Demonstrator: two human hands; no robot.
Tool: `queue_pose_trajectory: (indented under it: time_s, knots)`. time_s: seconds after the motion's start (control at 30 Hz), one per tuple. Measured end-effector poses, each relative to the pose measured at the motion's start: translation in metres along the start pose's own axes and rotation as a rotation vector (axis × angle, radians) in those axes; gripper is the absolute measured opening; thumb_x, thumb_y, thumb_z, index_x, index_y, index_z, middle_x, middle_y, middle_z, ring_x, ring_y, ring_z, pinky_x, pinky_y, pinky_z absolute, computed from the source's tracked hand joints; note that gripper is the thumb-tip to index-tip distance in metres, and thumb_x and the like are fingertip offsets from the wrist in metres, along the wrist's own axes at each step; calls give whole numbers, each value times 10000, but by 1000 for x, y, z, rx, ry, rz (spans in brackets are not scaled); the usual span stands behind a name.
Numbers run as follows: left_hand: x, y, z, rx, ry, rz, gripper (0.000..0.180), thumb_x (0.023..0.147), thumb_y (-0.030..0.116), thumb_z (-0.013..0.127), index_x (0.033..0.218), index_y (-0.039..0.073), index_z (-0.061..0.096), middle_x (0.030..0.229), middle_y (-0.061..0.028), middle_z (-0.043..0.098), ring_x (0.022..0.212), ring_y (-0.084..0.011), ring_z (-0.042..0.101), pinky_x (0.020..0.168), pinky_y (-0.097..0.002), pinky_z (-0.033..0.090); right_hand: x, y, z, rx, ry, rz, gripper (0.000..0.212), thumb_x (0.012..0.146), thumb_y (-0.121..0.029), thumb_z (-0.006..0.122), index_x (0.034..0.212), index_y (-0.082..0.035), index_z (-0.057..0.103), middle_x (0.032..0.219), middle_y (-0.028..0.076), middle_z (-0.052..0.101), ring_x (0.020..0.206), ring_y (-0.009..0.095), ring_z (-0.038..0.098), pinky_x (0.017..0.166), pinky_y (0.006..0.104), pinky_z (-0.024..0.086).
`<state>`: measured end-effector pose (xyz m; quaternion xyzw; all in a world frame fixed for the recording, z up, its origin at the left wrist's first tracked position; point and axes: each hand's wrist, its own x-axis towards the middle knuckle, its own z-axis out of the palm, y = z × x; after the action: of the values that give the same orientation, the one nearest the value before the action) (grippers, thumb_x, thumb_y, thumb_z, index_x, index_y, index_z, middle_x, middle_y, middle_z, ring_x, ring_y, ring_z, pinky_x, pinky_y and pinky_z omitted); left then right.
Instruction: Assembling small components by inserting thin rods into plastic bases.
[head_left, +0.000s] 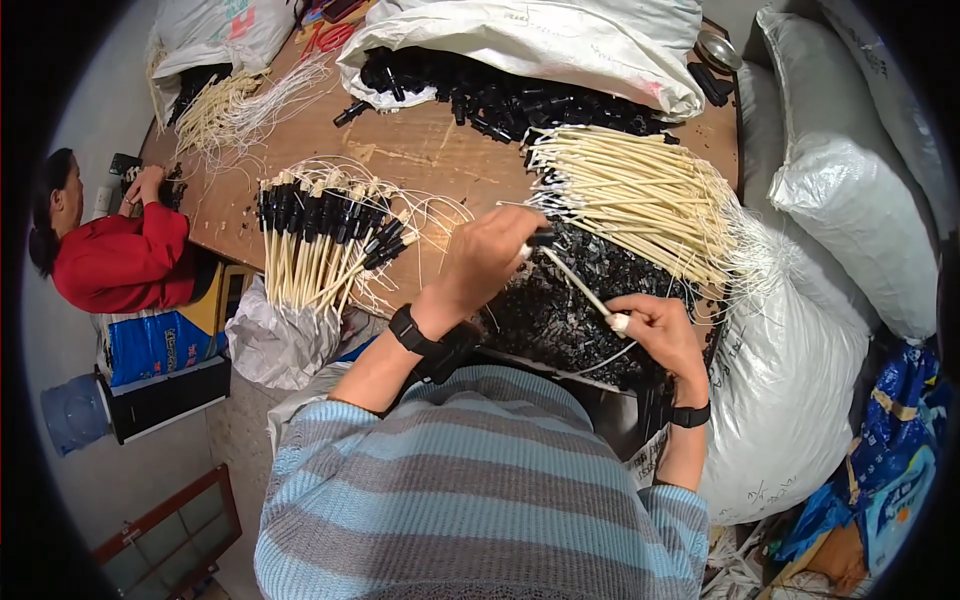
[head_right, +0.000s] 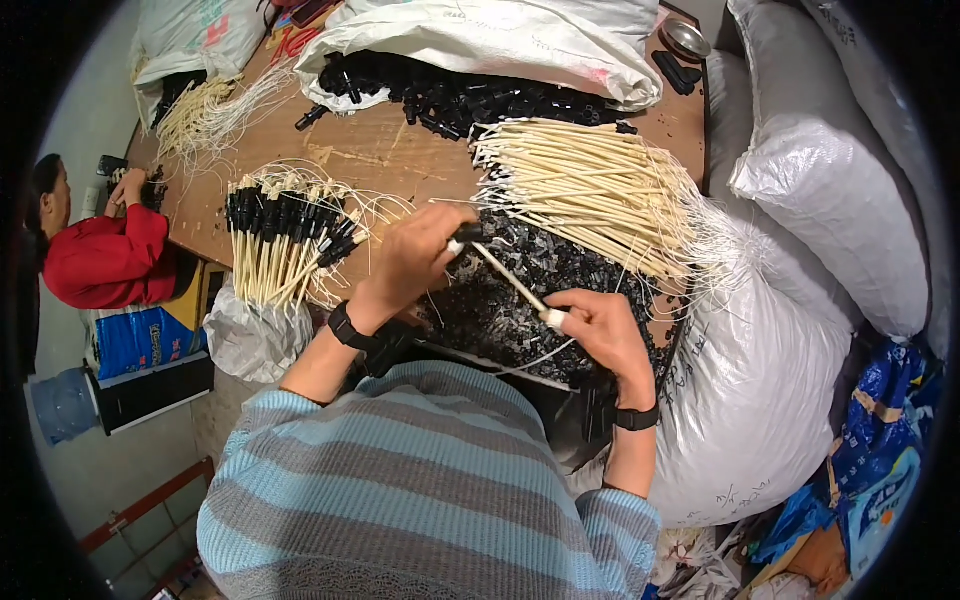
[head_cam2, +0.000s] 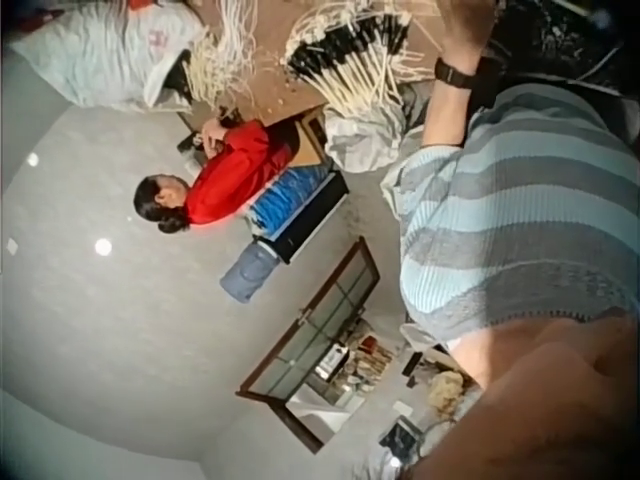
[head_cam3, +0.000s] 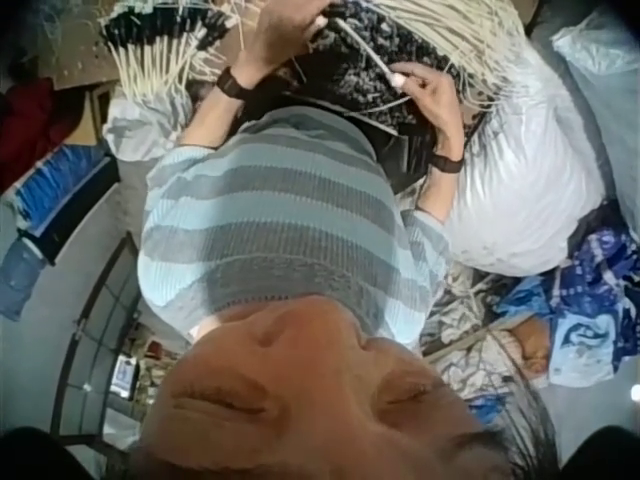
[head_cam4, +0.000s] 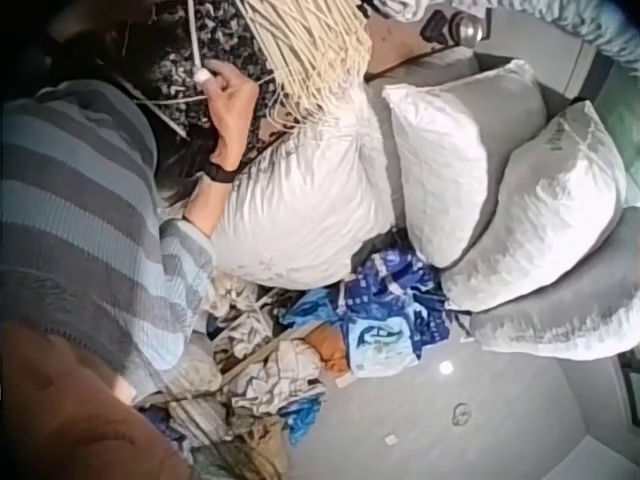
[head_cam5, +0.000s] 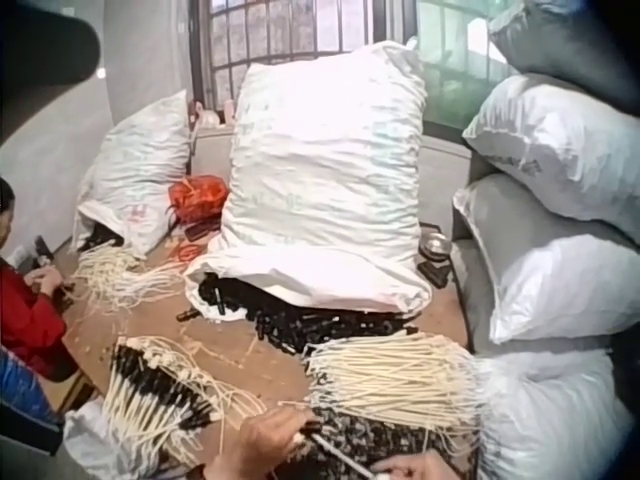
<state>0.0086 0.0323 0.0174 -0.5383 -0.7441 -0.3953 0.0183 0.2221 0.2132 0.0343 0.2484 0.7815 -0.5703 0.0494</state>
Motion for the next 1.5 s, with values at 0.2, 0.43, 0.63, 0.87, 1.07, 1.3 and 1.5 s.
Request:
queue_pose_trajectory:
  time_s: [0.2, 0.43, 0.63, 0.87, 1.07, 1.3, 1.5]
  knots:
    - [-6, -12, -11, 23, -6, -136, 271, 765, -8, 638, 1028, 49, 603, 874, -121, 631, 821, -326, 629, 708, -382, 501, -30, 38, -42, 102, 313, -288, 163, 841, -156, 725, 837, 7, 735, 727, 3, 669, 581, 62, 496, 521, 230, 362]
    - [1, 46, -32, 129, 58, -145, 306, 722, -7, 662, 1007, 80, 590, 819, -92, 633, 770, -300, 637, 645, -385, 500, -53, 45, -62, 460, 686, -302, 283, 914, -246, 660, 944, 35, 669, 663, -38, 498, 585, 49, 397, 536, 222, 285]
    - [-2, 5, -56, 258, 165, -152, 248, 756, -8, 655, 984, 71, 598, 793, -105, 626, 682, -306, 623, 592, -387, 478, -74, 92, -124, 198, 1100, -258, 286, 908, -218, 658, 1033, 39, 675, 736, -35, 554, 614, 64, 424, 571, 219, 330]
    - [-18, 5, -5, 162, 17, -169, 232, 749, -34, 626, 951, 59, 560, 805, -143, 622, 765, -341, 631, 627, -420, 494, -70, 77, -115, -1502, 1296, 293, 388, 858, -228, 683, 1165, 8, 652, 1087, 110, 677, 945, 180, 611, 789, 330, 431]
    - [-16, 13, 18, -4, -41, -40, 285, 712, -56, 619, 974, 36, 553, 854, -145, 627, 820, -355, 626, 653, -428, 497, -14, -58, 3, -723, 224, -383, 482, 797, -297, 731, 1194, -50, 613, 1000, 192, 657, 902, 400, 602, 800, 433, 458]
    - [-15, -16, 8, -223, 32, -243, 397, 726, -90, 514, 1090, 38, 611, 1026, -127, 635, 940, -296, 626, 831, -357, 498, -1, 0, 29, -118, 356, -44, 240, 928, -142, 630, 1111, 10, 663, 731, 46, 637, 660, 70, 519, 614, 228, 430]
    - [-23, -34, 13, -417, -67, -351, 458, 720, -98, 470, 1123, 56, 625, 975, -105, 633, 934, -256, 607, 875, -330, 474, -3, -1, 34, -209, 357, -280, 204, 902, -153, 657, 1048, -19, 703, 722, 106, 668, 592, 118, 572, 577, 255, 455]
